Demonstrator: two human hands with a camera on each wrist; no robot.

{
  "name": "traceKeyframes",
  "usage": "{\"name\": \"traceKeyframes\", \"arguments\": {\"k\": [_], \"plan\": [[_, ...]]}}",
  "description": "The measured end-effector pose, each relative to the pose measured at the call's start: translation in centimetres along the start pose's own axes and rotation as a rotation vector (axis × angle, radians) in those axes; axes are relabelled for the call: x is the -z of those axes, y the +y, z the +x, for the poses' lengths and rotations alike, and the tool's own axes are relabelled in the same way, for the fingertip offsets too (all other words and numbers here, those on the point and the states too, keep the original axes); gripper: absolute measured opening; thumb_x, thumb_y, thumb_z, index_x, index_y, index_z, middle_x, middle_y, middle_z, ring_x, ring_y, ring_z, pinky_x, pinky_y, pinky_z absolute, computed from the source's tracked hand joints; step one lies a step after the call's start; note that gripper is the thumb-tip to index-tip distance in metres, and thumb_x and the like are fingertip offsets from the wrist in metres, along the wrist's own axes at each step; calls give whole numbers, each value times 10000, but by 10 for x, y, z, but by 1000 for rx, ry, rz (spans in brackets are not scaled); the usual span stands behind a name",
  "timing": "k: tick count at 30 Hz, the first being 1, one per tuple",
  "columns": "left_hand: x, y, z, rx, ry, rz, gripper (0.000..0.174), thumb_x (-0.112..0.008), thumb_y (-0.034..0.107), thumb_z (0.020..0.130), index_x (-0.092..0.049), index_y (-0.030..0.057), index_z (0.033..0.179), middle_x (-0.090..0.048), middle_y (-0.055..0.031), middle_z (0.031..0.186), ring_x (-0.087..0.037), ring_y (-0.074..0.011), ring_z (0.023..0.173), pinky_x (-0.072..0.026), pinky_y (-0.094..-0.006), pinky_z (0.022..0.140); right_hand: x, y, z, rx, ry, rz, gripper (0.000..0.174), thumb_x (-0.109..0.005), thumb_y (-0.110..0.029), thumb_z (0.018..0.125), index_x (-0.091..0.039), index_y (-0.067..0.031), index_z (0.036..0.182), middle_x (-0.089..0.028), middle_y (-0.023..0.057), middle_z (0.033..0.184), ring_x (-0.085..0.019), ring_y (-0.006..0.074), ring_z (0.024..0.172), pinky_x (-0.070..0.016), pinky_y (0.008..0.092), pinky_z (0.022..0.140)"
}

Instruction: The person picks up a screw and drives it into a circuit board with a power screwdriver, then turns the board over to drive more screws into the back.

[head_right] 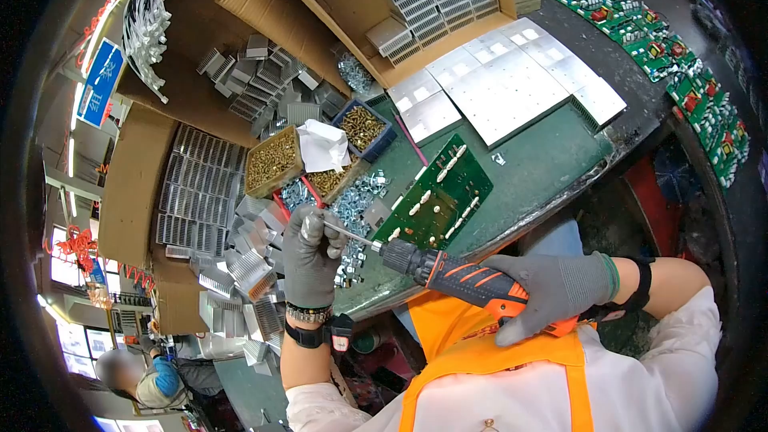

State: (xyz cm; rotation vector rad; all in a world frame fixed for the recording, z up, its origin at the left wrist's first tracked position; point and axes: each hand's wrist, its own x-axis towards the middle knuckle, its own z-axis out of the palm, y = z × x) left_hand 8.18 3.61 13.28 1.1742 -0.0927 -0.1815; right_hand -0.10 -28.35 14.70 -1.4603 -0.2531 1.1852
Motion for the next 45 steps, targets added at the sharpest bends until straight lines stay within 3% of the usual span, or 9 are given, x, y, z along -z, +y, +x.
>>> {"name": "traceKeyframes", "arguments": {"k": [7,11,14,16,23,27,30,35,45], "plan": [[7,8,11,106,57,179,173,-655,189,917,-568,50,971,-633,-69,819,-587,-134,709,-482,-233,615,2,1,7,34,26,-4,857,-856,-293,716,-375,-19,1370,-561,67,1071,-536,128,958,-482,275,828],[22,19,103,-432,61,724,452,-658,335,908,-585,-15,1186,-662,-115,1030,-639,-185,916,-517,-275,774,7,-5,-2,-10,113,131,851,-865,-267,701,-390,-22,1363,-561,65,1102,-527,127,985,-475,281,846],[84,18,201,-383,185,1008,621,-742,364,800,-540,-12,1252,-636,-131,1132,-623,-241,1017,-505,-322,870,15,4,-6,54,206,145,844,-870,-260,690,-405,-22,1352,-563,59,1099,-525,125,982,-470,280,845],[80,32,243,177,368,1898,838,-775,492,720,-481,9,1339,-601,-155,1247,-585,-285,1140,-478,-362,944,23,10,-6,72,243,84,851,-877,-269,677,-408,-21,1342,-560,53,1095,-524,122,972,-463,275,840],[70,4,294,402,523,2033,1060,-801,575,645,-375,-44,1391,-530,-181,1341,-488,-295,1271,-433,-414,1013,39,23,-4,135,279,149,896,-878,-274,680,-373,-17,1375,-568,62,1107,-538,124,971,-476,283,849],[116,0,314,380,529,1943,1102,-821,576,612,-352,-42,1395,-522,-192,1338,-503,-309,1243,-435,-432,1001,44,33,0,120,298,196,918,-882,-250,676,-361,-5,1391,-572,67,1115,-546,134,972,-479,288,858],[124,5,293,-84,603,1691,822,-802,472,713,-493,4,1314,-588,-158,1275,-643,-334,1033,-523,-389,905,45,34,-2,125,287,104,937,-886,-248,670,-352,3,1398,-571,73,1122,-547,145,981,-476,294,874],[97,35,211,-137,-90,-118,566,-636,305,921,-428,12,1359,-525,-182,1342,-553,-342,1189,-494,-502,967,39,40,-2,176,267,89,924,-883,-248,668,-359,8,1385,-570,79,1128,-543,153,1002,-467,300,901],[63,3,162,35,-12,-182,322,-560,149,958,-515,-6,1237,-594,-147,1214,-596,-254,1110,-540,-406,872,17,35,-23,105,268,189,819,-859,-202,680,-407,-23,1339,-545,39,1042,-514,113,908,-466,276,816]]}}
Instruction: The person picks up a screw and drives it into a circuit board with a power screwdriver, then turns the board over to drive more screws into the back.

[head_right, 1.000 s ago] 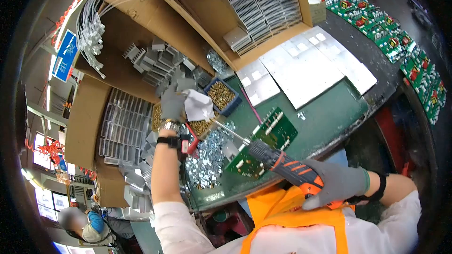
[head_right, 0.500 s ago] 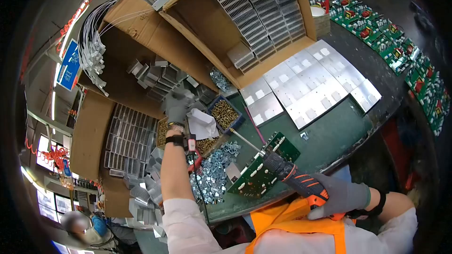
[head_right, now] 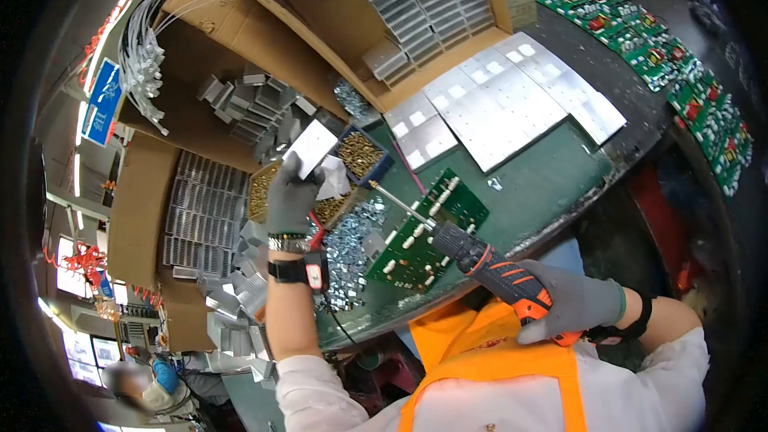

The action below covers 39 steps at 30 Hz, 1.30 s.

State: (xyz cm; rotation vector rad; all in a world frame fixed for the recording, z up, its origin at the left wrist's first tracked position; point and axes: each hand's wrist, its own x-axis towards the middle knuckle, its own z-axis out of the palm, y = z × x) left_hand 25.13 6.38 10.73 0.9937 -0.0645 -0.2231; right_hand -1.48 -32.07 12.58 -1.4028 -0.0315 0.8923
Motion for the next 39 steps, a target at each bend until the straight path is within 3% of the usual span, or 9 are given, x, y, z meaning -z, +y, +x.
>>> {"name": "traceKeyframes", "arguments": {"k": [1,11,22,26,27,31,34,35,39], "plan": [[-11,-2,-3,-127,4,765,307,-608,152,932,-529,2,1188,-609,-111,1145,-625,-210,997,-543,-341,799,1,7,-2,54,20,-75,802,-856,-200,679,-419,-19,1327,-545,37,1032,-518,105,887,-472,269,791],[-62,-21,-16,307,-432,1100,357,-666,75,863,-600,26,1210,-613,-20,1055,-566,-122,987,-454,-249,898,15,28,-34,-102,-27,-132,764,-831,-201,724,-409,-32,1338,-555,39,951,-549,103,802,-503,258,690],[-59,-48,-16,691,-508,791,228,-617,151,925,-570,107,1144,-536,82,812,-499,2,681,-394,-162,574,20,43,-29,-160,-106,-84,648,-814,-294,743,-462,-31,1220,-556,32,930,-544,98,816,-488,259,692],[-50,-54,-17,771,-484,654,355,-602,199,948,-510,44,1254,-615,-17,1057,-598,-73,933,-494,-212,801,18,45,-23,-145,-95,-97,645,-809,-259,754,-441,-33,1233,-542,34,925,-541,93,792,-497,261,674],[-51,-50,-16,794,-549,697,632,-647,409,902,-441,-1,1336,-574,-90,1229,-556,-142,1127,-449,-284,979,19,47,-21,-142,-118,-98,684,-806,-223,762,-410,-33,1287,-530,31,929,-540,88,777,-509,262,661],[-85,-42,-25,634,-771,1038,1091,-685,722,693,-361,-51,1392,-521,-141,1293,-487,-184,1199,-390,-329,1031,18,50,-20,-164,-144,-74,699,-808,-227,761,-402,-34,1297,-522,26,929,-525,85,803,-501,261,674],[-86,-54,-26,709,-815,1086,1048,-687,684,714,-366,-50,1391,-521,-131,1289,-486,-185,1190,-392,-321,1017,15,51,-21,-128,-101,-45,583,-809,-279,750,-471,-34,1158,-547,43,904,-542,106,793,-483,258,686],[-87,-56,-27,710,-750,988,822,-764,446,758,-406,-14,1337,-587,-86,1133,-561,-150,1020,-449,-294,918,15,50,-21,-123,-103,-29,583,-809,-279,751,-471,-33,1157,-548,43,905,-543,107,790,-485,260,681],[-86,-60,-34,668,-695,942,809,-750,486,759,-425,-20,1301,-583,-101,1141,-558,-140,1037,-455,-296,908,16,52,-21,-82,-87,-31,585,-808,-279,752,-468,-31,1160,-548,43,903,-544,107,782,-488,266,672]]}}
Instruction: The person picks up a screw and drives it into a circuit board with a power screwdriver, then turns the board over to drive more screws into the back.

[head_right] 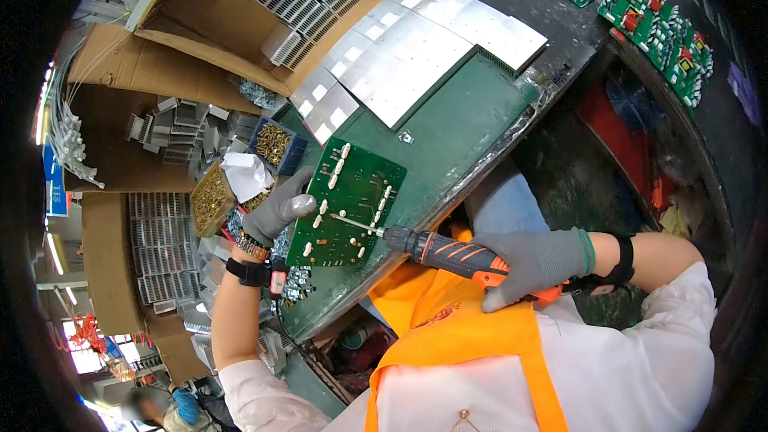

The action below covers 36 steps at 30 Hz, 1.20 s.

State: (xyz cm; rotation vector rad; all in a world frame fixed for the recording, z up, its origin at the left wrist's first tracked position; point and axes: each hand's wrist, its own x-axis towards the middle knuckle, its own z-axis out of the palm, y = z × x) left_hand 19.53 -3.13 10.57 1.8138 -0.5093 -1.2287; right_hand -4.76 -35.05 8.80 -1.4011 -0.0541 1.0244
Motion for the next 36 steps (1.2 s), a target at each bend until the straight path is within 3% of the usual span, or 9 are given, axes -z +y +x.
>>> {"name": "traceKeyframes", "arguments": {"k": [11,13,16,18,28,29,31,33,36], "plan": [[4,-8,1,-54,28,91,790,-720,562,770,-441,5,1255,-556,-86,1128,-524,-146,1035,-437,-302,919,5,5,-2,-54,25,-65,635,-819,-329,730,-464,-40,1170,-574,73,912,-587,136,796,-516,280,690],[9,-12,1,-57,-29,180,917,-624,635,807,-365,-13,1404,-496,-126,1328,-462,-196,1219,-358,-339,1042,5,5,-2,-61,25,-76,643,-819,-330,729,-462,-37,1177,-574,73,910,-588,137,798,-516,281,691],[6,-10,-1,-34,10,209,914,-621,635,807,-372,-14,1400,-503,-131,1323,-463,-196,1218,-358,-341,1039,4,4,-4,-55,34,-23,655,-822,-320,727,-460,-35,1192,-574,73,912,-588,139,813,-515,283,694],[4,-9,-1,-35,6,197,909,-619,633,809,-376,-15,1398,-505,-133,1323,-464,-198,1217,-358,-341,1039,5,-2,-4,-91,36,-135,739,-816,-226,752,-398,-44,1334,-537,37,934,-559,103,787,-516,266,667],[7,-9,-1,-72,-15,244,839,-598,569,851,-371,-17,1408,-505,-144,1332,-476,-206,1208,-356,-344,1041,4,-9,-7,-63,69,-44,704,-812,-212,744,-414,-41,1300,-556,49,896,-579,112,711,-520,267,614],[6,-10,-2,-72,-15,244,839,-598,569,851,-371,-17,1408,-505,-144,1332,-476,-206,1208,-356,-344,1041,6,-4,-7,-99,-15,155,644,-794,-217,759,-433,-43,1264,-565,59,856,-586,128,683,-522,277,599],[0,-12,-1,-101,105,224,737,-664,557,809,-475,-2,1249,-580,-115,1120,-528,-153,1035,-436,-300,904,4,-11,-10,-138,-102,353,586,-775,-221,773,-452,-46,1228,-575,69,817,-594,145,655,-524,287,584],[-3,-11,-2,-103,117,217,716,-663,537,819,-474,-2,1252,-582,-112,1117,-527,-148,1031,-439,-300,896,-2,-30,-21,-231,-190,686,516,-756,-194,783,-454,-79,1185,-573,67,729,-587,154,553,-517,293,513],[-4,-10,-5,-110,118,199,684,-660,503,834,-472,-2,1256,-582,-108,1113,-526,-141,1024,-443,-298,882,-9,-37,-20,-294,-171,578,455,-785,-229,774,-448,-122,1061,-578,63,695,-602,161,556,-519,298,503]]}}
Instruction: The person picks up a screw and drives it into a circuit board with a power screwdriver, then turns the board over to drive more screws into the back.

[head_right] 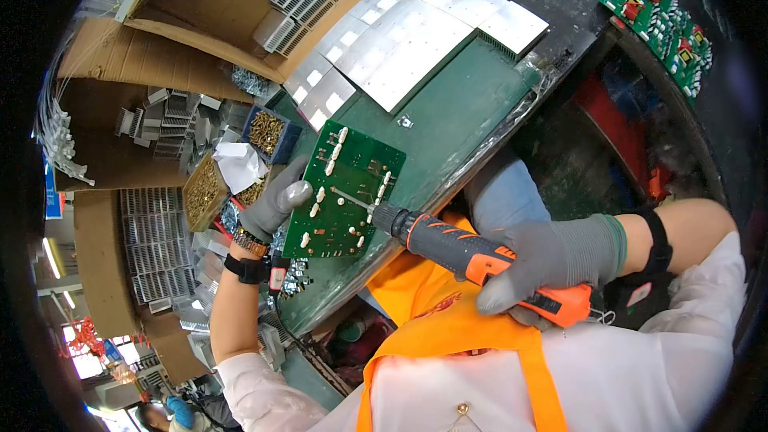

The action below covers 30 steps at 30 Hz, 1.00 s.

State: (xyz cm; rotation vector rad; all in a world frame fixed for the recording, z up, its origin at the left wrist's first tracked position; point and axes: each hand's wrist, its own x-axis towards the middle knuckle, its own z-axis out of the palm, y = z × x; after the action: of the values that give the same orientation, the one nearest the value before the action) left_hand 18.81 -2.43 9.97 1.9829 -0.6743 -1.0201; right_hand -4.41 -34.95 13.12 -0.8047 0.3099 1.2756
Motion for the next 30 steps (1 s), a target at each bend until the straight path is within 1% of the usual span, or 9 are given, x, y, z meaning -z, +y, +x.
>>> {"name": "traceKeyframes", "arguments": {"k": [2,8,10,13,16,19,24,29,30], "plan": [[1,-1,0,-12,-9,-20,672,-659,489,840,-471,-3,1258,-582,-107,1112,-525,-138,1021,-445,-296,876,-10,-5,-2,-13,68,-56,488,-824,-256,751,-438,-121,1018,-569,53,701,-599,159,555,-518,297,506],[0,-6,4,-14,-15,-132,649,-674,464,839,-466,-1,1240,-572,-84,1074,-522,-133,978,-444,-289,863,-20,-12,-4,-47,141,-98,505,-830,-232,749,-425,-119,1028,-552,50,739,-597,157,563,-519,299,520],[4,-8,3,21,-60,6,807,-618,513,864,-361,-18,1415,-500,-137,1344,-470,-197,1223,-376,-341,1038,-20,-10,-4,-29,123,-83,509,-830,-236,751,-424,-119,1035,-551,48,738,-597,156,567,-520,299,520],[1,-4,0,30,-64,-67,788,-611,504,874,-362,-13,1415,-497,-132,1347,-467,-193,1227,-373,-335,1041,-22,-11,-4,-12,108,-70,517,-830,-245,753,-424,-119,1048,-550,47,740,-598,154,572,-520,298,520],[2,-7,2,9,-55,14,777,-604,500,882,-361,-9,1416,-493,-128,1350,-464,-188,1229,-368,-329,1044,-24,-10,-4,-20,128,-70,520,-827,-253,757,-424,-119,1057,-552,49,749,-599,153,575,-519,295,520],[1,-10,2,1,-59,-27,781,-600,504,885,-355,-6,1422,-488,-126,1356,-458,-188,1235,-360,-327,1052,-26,-10,-4,-31,135,-70,517,-822,-262,762,-425,-119,1061,-556,52,759,-599,151,574,-519,293,520],[1,-13,2,-2,-62,-50,758,-595,514,885,-380,-2,1398,-511,-115,1306,-472,-181,1201,-377,-323,1027,-30,-11,-6,-19,138,-58,514,-816,-285,769,-429,-113,1059,-574,57,752,-605,151,579,-524,294,524],[-1,-13,2,-6,-67,-104,710,-595,503,887,-414,-1,1354,-528,-101,1246,-485,-160,1146,-395,-312,991,-30,-15,-4,-100,132,-70,506,-807,-309,777,-435,-97,1047,-597,68,724,-619,158,583,-524,294,521],[-4,-10,3,-11,-36,-142,665,-629,511,852,-446,15,1254,-533,-82,1128,-500,-141,1033,-420,-297,906,-30,-15,-4,-101,133,-74,506,-807,-309,777,-435,-97,1047,-597,68,724,-619,158,583,-524,294,521]]}}
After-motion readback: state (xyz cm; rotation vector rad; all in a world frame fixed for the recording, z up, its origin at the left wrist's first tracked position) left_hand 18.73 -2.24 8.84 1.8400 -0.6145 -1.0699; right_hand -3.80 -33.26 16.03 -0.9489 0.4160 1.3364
